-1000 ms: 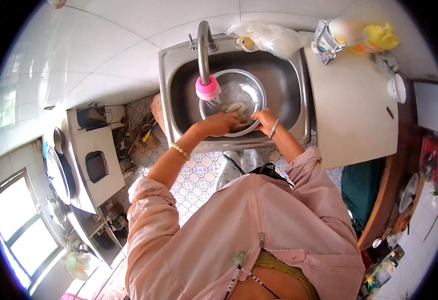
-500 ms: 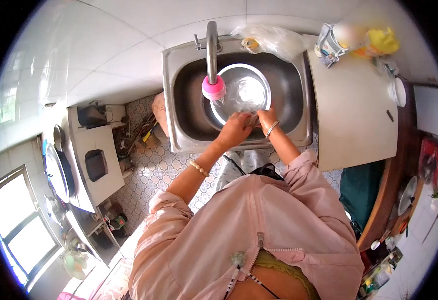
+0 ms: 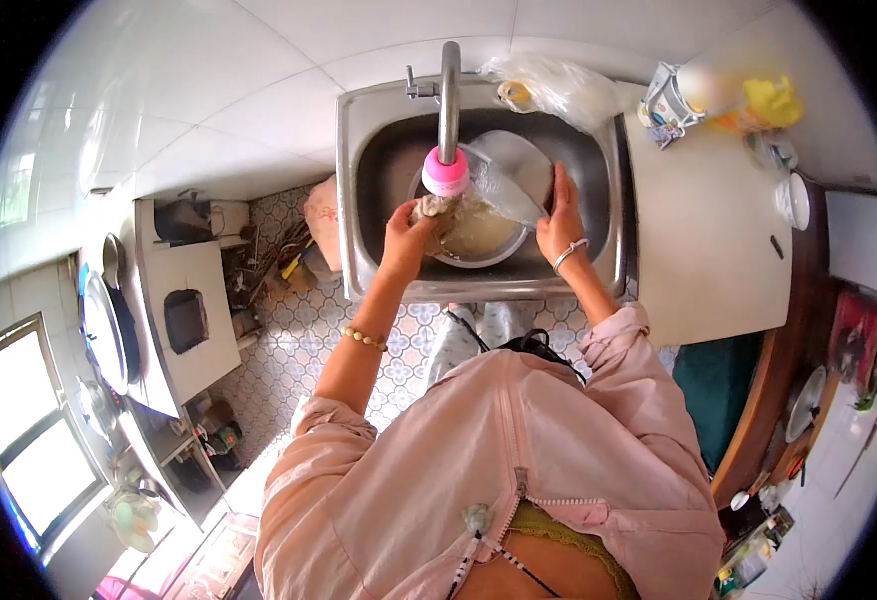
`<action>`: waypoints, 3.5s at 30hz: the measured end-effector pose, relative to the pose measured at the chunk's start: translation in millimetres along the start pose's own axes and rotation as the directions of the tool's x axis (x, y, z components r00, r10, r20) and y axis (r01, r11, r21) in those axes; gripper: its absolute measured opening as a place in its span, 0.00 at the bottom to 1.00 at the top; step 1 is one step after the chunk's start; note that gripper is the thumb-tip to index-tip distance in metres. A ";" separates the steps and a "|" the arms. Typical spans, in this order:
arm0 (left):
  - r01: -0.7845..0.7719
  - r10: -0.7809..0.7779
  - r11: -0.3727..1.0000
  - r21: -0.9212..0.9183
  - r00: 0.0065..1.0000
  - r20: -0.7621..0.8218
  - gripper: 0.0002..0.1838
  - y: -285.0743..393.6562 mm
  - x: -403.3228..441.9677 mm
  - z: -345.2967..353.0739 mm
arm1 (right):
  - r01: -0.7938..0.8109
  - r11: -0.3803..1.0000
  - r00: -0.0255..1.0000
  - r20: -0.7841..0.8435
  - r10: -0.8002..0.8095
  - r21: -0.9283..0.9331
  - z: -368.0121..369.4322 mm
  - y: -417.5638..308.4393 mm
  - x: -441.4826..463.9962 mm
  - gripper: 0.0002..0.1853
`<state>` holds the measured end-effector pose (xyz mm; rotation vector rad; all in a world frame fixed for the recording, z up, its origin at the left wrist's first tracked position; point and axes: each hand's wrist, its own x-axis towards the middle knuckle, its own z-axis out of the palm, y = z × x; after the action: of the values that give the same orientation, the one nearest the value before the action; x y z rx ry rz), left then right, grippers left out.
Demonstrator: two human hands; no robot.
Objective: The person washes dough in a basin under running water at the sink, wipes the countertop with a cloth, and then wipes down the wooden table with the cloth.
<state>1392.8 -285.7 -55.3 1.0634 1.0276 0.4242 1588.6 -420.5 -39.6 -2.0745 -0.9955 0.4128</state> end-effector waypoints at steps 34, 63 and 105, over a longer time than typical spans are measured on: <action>0.087 -0.121 0.684 -0.725 0.993 0.006 0.11 -13.0 -5.0 -63.3 | 0.040 0.994 0.995 -0.092 -0.031 0.101 37.3 18.4 49.6 0.26; -0.003 -0.040 0.772 -0.636 0.998 -0.053 0.23 9.9 -21.2 -82.2 | -0.242 -0.902 0.657 0.745 0.118 0.356 207.8 25.9 23.4 0.16; 0.334 -0.364 0.801 -0.498 0.931 0.039 0.13 21.4 -8.4 -20.4 | 0.066 0.964 0.900 -0.433 0.054 0.258 -31.3 10.1 -30.0 0.37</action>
<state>1374.9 -271.4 -34.8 0.3836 1.0639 0.3889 1592.4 -463.5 -28.5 -1.8050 -0.6354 0.0596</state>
